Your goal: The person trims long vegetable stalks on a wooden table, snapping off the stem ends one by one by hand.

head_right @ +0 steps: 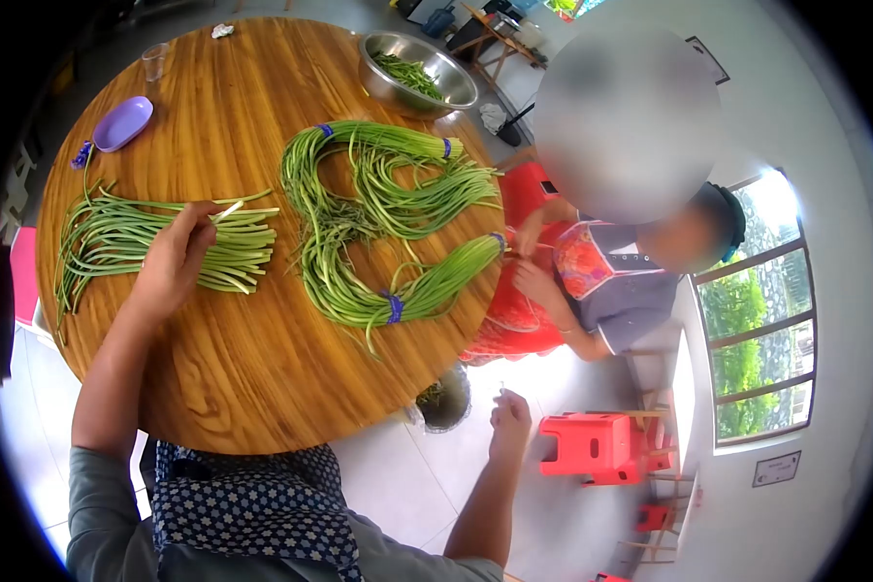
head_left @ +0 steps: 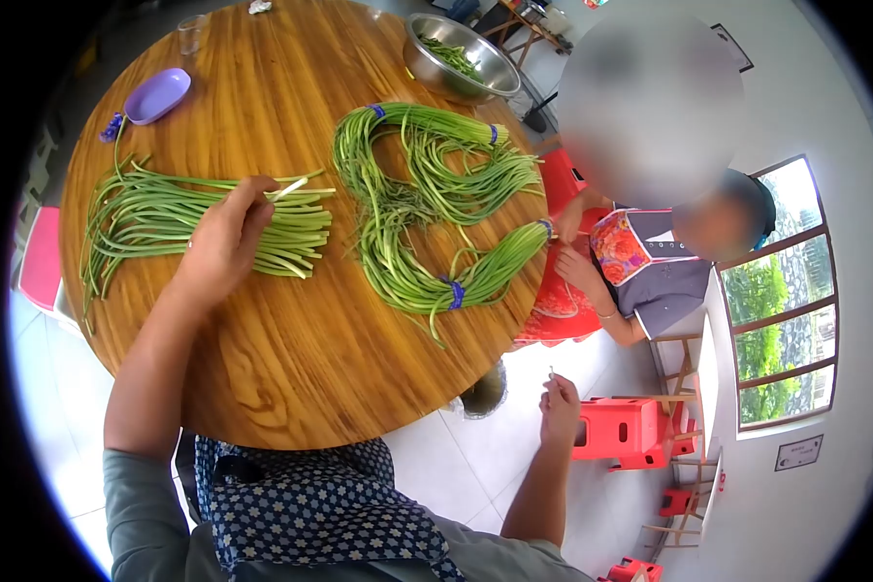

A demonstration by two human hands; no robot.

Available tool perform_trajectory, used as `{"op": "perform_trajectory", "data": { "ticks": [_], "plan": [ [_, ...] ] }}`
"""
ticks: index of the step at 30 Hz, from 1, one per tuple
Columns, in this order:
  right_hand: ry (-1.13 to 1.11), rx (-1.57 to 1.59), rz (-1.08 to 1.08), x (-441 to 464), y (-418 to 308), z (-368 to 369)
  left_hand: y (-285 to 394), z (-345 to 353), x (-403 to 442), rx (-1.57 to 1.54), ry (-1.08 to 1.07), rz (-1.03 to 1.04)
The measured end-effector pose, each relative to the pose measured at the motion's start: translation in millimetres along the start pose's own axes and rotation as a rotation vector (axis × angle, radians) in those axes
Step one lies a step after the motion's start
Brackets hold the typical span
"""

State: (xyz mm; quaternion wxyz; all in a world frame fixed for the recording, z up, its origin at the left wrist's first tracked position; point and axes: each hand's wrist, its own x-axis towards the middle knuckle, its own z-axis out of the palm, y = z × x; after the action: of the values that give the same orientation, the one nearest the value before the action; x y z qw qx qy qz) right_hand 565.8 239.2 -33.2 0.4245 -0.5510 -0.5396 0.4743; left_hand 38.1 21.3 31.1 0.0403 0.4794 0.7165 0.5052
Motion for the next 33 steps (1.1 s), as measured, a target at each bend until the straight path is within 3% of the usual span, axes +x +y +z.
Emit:
{"op": "perform_trajectory", "data": {
  "ticks": [2,4,5,7,9,11,13,18,21,24,26,33],
  "plan": [
    [0.040,-0.080,0.036,27.1,42.3,-13.9,-2.3,2.5,-3.7,-0.012,-0.031,-0.063],
    [0.215,-0.875,-0.321,64.4,88.7,-28.0,-8.7,5.1,-3.3,0.021,0.015,0.063],
    [0.204,-0.863,-0.333,74.9,97.6,-32.6,-10.5,6.2,-1.9,0.034,0.029,0.063],
    [0.349,-0.824,-0.719,85.5,114.4,-36.9,-13.6,7.5,-2.7,0.094,-0.006,0.196],
    [0.276,-0.490,-0.479,71.0,69.7,-1.2,-10.1,5.0,-4.8,0.107,-0.066,0.237],
    [0.211,-0.234,-0.389,28.0,-5.8,58.5,0.1,4.9,-6.9,0.059,-0.086,0.242],
    [-0.008,0.007,-0.416,-23.5,-87.2,120.7,1.8,10.4,-7.8,-0.025,-0.056,0.333],
    [-0.510,0.016,-0.440,-70.4,-164.6,230.3,13.9,8.0,-12.1,-0.072,-0.077,0.311],
    [-0.896,0.047,-0.477,-73.0,-175.2,296.8,12.4,4.5,-12.2,-0.088,-0.081,0.320],
    [-0.958,-0.055,-0.512,-72.0,-173.5,340.7,8.3,1.6,-12.7,-0.171,-0.088,0.291],
    [-1.154,0.193,-0.250,-65.8,-165.0,359.6,5.5,-1.0,-12.2,-0.165,-0.066,0.274],
    [-1.036,0.475,0.126,-69.2,-138.8,384.7,-1.6,-3.5,-8.2,-0.151,-0.052,0.232]
  ]
}}
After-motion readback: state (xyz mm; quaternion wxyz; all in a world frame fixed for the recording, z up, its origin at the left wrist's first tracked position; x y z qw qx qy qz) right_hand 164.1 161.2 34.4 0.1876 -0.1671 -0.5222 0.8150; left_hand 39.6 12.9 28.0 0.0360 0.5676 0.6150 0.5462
